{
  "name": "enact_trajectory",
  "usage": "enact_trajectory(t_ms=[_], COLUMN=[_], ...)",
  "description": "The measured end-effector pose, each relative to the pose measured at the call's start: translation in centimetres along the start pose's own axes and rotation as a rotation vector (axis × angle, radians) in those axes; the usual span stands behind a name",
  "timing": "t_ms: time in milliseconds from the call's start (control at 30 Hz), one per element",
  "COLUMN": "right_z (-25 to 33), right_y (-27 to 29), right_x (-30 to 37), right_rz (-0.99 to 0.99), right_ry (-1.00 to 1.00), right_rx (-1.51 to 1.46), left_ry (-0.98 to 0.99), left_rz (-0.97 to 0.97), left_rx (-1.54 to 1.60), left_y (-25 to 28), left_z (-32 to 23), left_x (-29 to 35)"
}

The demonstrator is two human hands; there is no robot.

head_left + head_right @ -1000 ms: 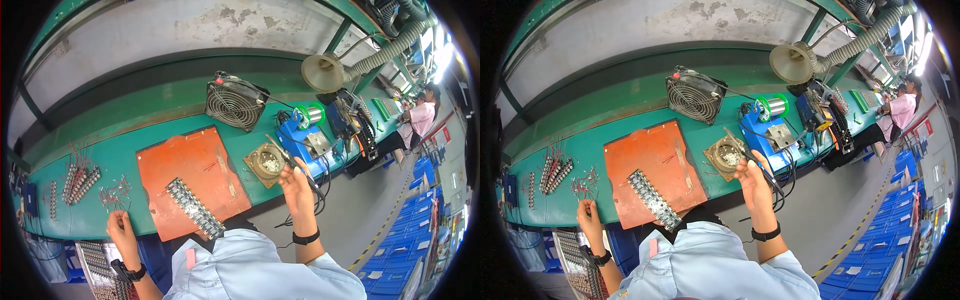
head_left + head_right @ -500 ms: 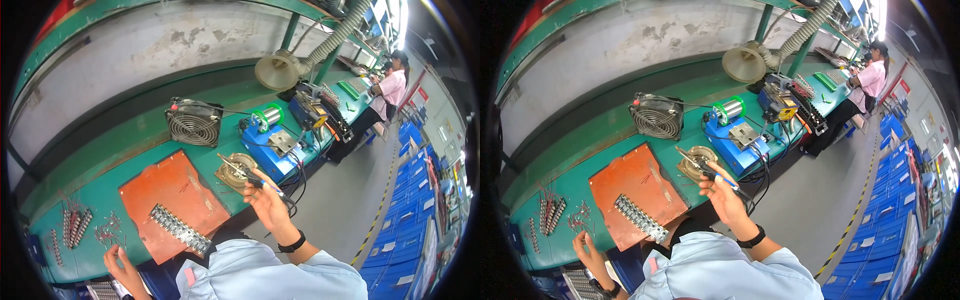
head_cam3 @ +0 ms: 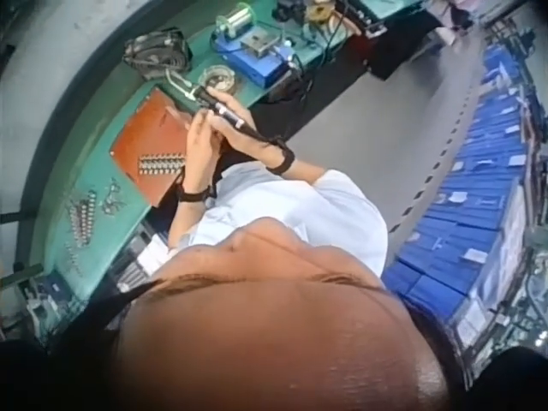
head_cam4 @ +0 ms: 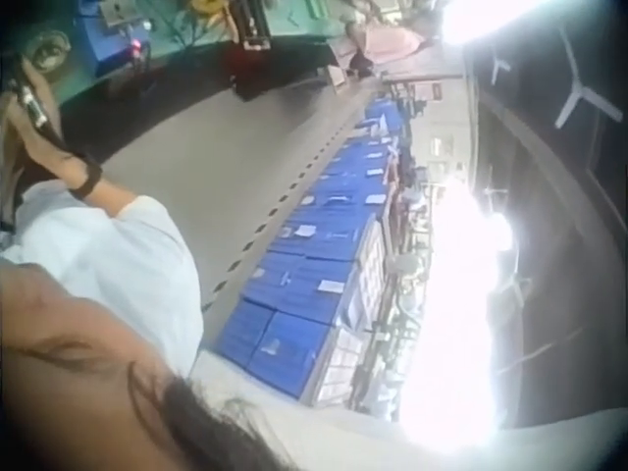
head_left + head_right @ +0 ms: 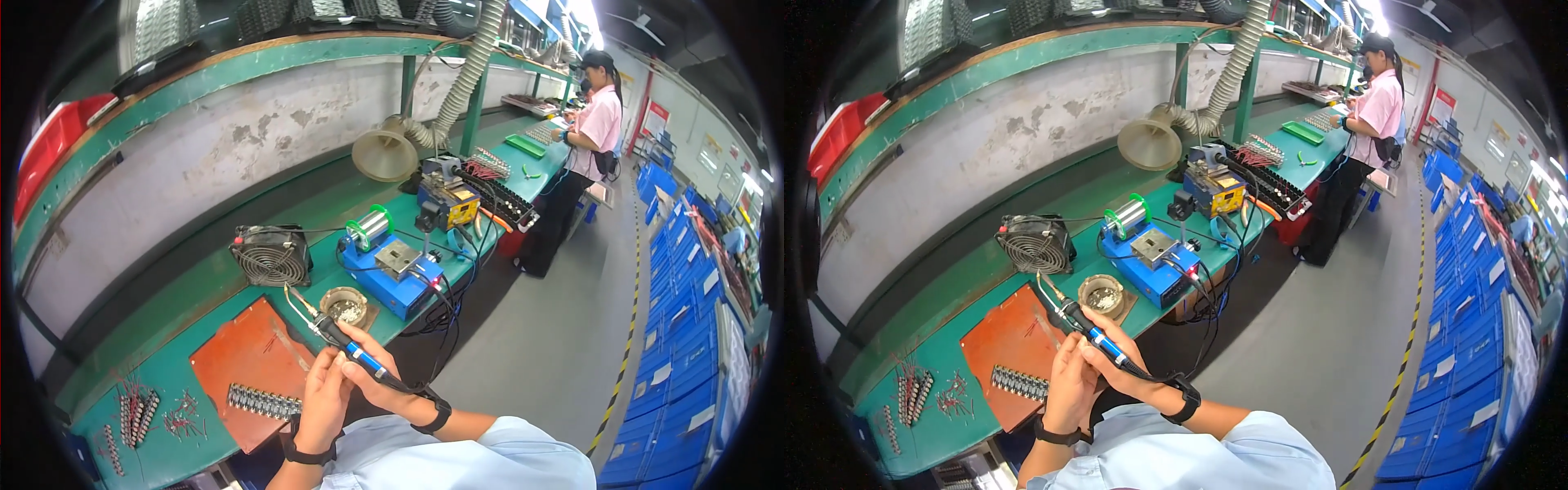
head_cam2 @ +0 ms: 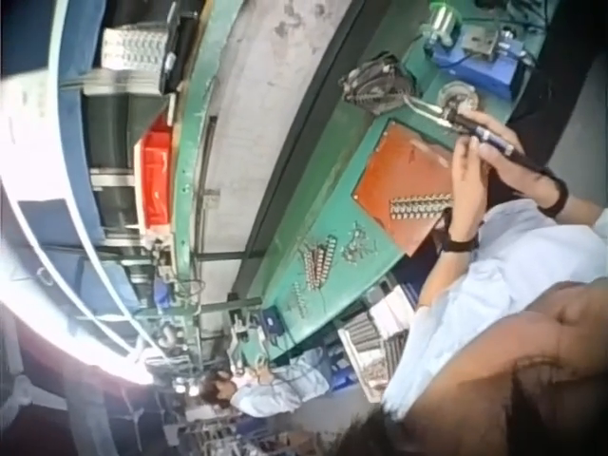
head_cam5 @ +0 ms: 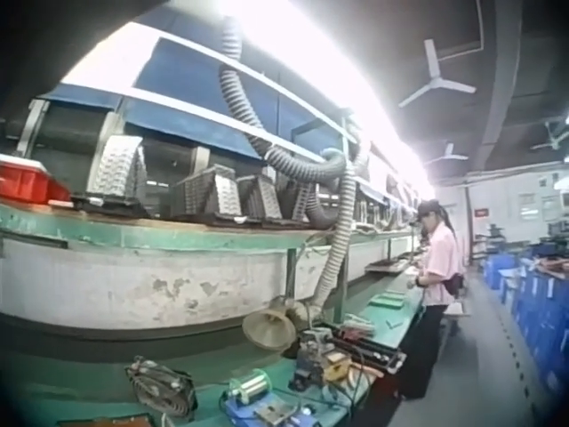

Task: The person solders red wires onto a circuit board using a soldering iron, then sets it down to pick up another board from a tray and repeats the process.

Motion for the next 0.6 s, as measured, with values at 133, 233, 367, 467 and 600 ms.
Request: enact_trajectory(t_ms=[133,233,367,467,600], right_z=[0.6,0.1,-1.3,-2.2,-2.2], right_y=[1.7,1.0,0.2,2.0,1.1], right_x=[0.0,0.7,1.3,1.6,2.7], right_rz=[-0.022,0.023,0.065,-0.038,0.016], right_ry=[0.043,-0.014,0.029,-0.007,-0.187], right_rx=[0.131,0.007,0.001,0.055,-0.105], left_ry=[-0.025,-0.009,0.008,0.019,-0.04], left_rz=[-0.028,-0.046,-0.114,-0.046,-0.063], left_rx=[-0.008,-0.036,-0.117,-0.196,-0.14], left_y=[-0.6,-0.8,0.8,0.5,0.0], left_z=[1.5,0.9,0.7,1.6,-0.2], left_x=[-0.9,-0.6,-0.1,-1.0,-1.4])
Point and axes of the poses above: each hand's wrist, its own x-axis away from the middle knuckle, its own y-axis out of the back of the hand, z = x × y, the point moved 8 cm from there along -x, towards the middle knuckle, and after that the axes turned 3 degrees about -z, right-handed, at the moved point
